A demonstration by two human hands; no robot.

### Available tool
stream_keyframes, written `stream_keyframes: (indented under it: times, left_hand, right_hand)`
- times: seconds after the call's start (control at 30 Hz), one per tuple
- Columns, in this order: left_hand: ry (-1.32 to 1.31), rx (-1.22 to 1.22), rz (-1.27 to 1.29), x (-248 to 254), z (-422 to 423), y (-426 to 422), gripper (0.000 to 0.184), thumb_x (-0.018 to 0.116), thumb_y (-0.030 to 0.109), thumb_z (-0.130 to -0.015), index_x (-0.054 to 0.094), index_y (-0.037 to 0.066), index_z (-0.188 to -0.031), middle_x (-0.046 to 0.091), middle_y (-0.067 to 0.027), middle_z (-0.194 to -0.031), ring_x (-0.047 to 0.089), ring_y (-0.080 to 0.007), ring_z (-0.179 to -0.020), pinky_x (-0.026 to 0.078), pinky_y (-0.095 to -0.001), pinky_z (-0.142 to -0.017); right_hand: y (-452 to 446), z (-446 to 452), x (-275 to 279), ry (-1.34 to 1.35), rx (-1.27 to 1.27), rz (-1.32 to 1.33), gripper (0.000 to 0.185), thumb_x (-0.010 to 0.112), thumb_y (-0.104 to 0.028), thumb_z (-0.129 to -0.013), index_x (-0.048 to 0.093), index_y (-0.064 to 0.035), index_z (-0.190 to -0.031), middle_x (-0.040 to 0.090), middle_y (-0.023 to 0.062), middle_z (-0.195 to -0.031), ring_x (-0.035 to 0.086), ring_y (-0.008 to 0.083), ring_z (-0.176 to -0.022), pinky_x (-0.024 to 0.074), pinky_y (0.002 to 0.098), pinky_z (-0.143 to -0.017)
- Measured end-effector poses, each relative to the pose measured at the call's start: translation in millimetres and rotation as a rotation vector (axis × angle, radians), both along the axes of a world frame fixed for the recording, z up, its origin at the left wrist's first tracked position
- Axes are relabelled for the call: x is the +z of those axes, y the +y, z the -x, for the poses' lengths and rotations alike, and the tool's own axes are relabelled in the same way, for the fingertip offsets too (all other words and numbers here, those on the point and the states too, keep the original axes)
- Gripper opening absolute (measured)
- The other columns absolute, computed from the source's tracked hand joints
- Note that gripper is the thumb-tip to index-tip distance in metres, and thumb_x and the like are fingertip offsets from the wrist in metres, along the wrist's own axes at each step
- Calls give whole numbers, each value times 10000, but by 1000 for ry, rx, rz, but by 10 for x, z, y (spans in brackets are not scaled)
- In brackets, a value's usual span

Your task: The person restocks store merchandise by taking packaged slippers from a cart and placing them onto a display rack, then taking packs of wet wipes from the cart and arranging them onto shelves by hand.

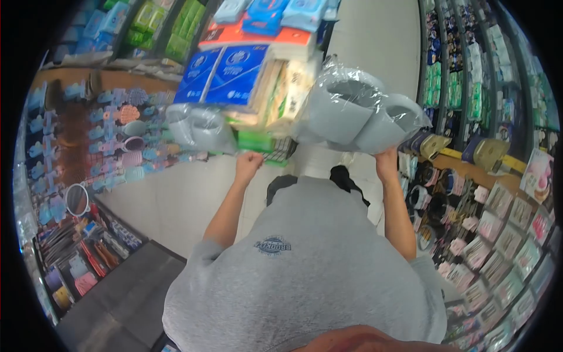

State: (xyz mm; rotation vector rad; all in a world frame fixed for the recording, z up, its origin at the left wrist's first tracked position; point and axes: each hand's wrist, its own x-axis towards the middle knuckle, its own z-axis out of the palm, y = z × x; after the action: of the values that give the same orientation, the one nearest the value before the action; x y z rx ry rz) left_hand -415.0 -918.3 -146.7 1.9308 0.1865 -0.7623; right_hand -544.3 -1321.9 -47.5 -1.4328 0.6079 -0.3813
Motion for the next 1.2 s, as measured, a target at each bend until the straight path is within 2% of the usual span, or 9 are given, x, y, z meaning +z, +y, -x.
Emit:
stream_keyframes:
  times: [0.17,0.23,0.27,0.4,0.47,0.57,0.87,0.97,1.2]
  left_hand:
    - [-96,-28,313,1347,54,-1784,292,669,190,-860,636,-18,-1062,674,-96,-974,633,-159,-908,487,-284,-823]
    - [-443,-53,555,1706,-69,-2502,526,709,130,-819,500,-27,-1275,575,-134,-1242,526,-209,-1194,403,-329,-997]
    - [-378,-180,611,1779,-197,-2737,720,748,153,-783,379,-19,-1377,432,-145,-1406,405,-232,-1313,308,-338,-1078]
    - [-252,-368,590,1847,-609,-3665,644,778,156,-748,476,-22,-1288,577,-107,-1219,536,-187,-1140,410,-311,-970]
    - [-178,-373,472,1883,-872,-4237,513,774,144,-752,546,-17,-1182,642,-63,-1041,592,-135,-965,472,-297,-852]
    - [-160,-243,545,1870,-1190,-4746,480,718,89,-793,527,-19,-1220,638,-80,-1085,596,-144,-986,466,-289,-884]
    - [30,-47,811,1524,-2951,-6359,470,687,122,-826,500,-39,-1225,639,-123,-1080,628,-170,-952,492,-296,-853]
    - [56,-90,850,1742,-3724,-7040,459,668,142,-841,492,-33,-1227,636,-125,-1086,625,-162,-961,494,-305,-854]
    - [80,-215,791,1870,-5027,-8516,489,703,170,-826,509,-10,-1237,636,-97,-1102,614,-165,-974,475,-322,-894]
  right_hand:
    - [-1232,35,-215,109,77,257,201,627,44,-731,642,46,-931,676,64,-873,612,158,-835,482,295,-782]
    - [-1487,-29,179,141,91,314,146,643,40,-716,648,53,-861,678,62,-797,620,165,-767,482,297,-750]
    - [-1611,-62,382,157,97,343,119,651,38,-708,650,57,-826,679,61,-759,625,168,-733,482,298,-735]
    - [-2301,-272,494,75,133,180,238,687,22,-702,642,41,-935,673,64,-835,626,182,-774,472,285,-747]
    - [-2725,-528,240,-77,50,-244,320,698,2,-733,615,25,-1041,651,59,-883,605,148,-826,467,266,-758]
    - [-3152,-865,24,-95,70,-264,361,697,-40,-778,584,29,-1114,630,40,-918,584,121,-839,462,257,-742]
    - [-4639,-2754,518,-61,121,-291,390,668,-172,-849,535,17,-1164,604,27,-967,565,105,-830,445,263,-746]
    - [-5213,-3419,904,-32,111,-329,451,673,-145,-840,485,2,-1223,604,43,-999,579,119,-867,461,267,-746]
    - [-6542,-4504,717,-136,59,-314,653,700,-4,-779,377,21,-1346,586,95,-1136,598,174,-992,504,298,-844]
